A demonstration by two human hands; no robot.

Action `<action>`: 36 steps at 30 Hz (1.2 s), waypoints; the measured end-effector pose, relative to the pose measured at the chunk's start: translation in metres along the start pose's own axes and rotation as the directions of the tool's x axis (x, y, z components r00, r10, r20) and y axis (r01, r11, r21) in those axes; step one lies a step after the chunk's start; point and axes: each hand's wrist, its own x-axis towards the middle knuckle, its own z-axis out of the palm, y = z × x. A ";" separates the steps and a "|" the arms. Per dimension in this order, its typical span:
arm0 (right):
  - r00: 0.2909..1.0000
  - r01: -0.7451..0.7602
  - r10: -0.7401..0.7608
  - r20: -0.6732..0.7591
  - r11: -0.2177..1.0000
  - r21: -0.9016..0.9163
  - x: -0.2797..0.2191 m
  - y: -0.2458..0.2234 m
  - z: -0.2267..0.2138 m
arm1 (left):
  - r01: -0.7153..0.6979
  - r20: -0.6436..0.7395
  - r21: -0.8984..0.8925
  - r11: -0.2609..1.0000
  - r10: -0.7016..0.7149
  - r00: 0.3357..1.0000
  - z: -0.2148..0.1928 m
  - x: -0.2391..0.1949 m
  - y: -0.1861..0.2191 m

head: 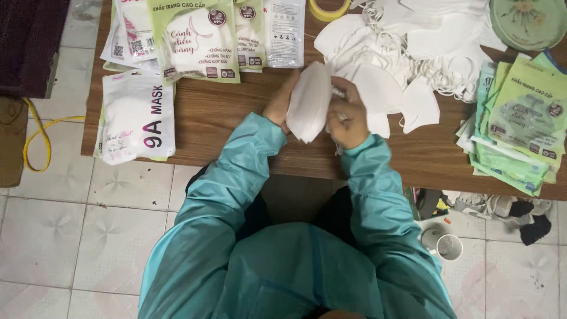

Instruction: Folding and stacking white face masks on a wooden table for packaging.

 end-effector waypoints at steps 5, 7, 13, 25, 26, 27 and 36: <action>0.998 0.037 -0.038 -0.041 0.999 -0.024 -0.002 -0.007 0.012 | 0.054 0.029 0.082 0.995 -0.056 0.998 0.032 -0.026 0.004; 0.998 0.030 -0.031 -0.053 0.999 -0.021 -0.004 -0.014 0.014 | 0.080 0.072 0.075 0.994 -0.085 0.994 0.026 -0.022 0.003; 0.998 -0.021 0.023 -0.061 0.999 0.030 -0.012 -0.039 0.015 | 0.149 0.332 0.007 0.989 -0.143 0.933 0.031 -0.047 0.017; 0.847 -0.472 0.521 -0.111 0.831 0.295 -0.012 -0.062 -0.018 | -0.393 0.169 0.789 0.472 0.449 0.878 0.013 -0.047 0.022; 0.863 -0.499 0.505 0.006 0.851 0.163 -0.011 -0.057 -0.021 | -0.495 0.302 0.832 0.251 0.543 0.784 0.011 -0.048 0.022; 0.860 -0.502 0.496 0.124 0.864 0.028 -0.010 -0.052 -0.025 | -0.559 0.444 0.829 0.012 0.594 0.671 0.010 -0.049 0.023; 0.933 -0.165 0.312 0.179 0.812 -0.560 -0.015 -0.003 -0.012 | -0.572 0.825 0.552 -0.607 0.303 0.476 0.017 -0.035 0.017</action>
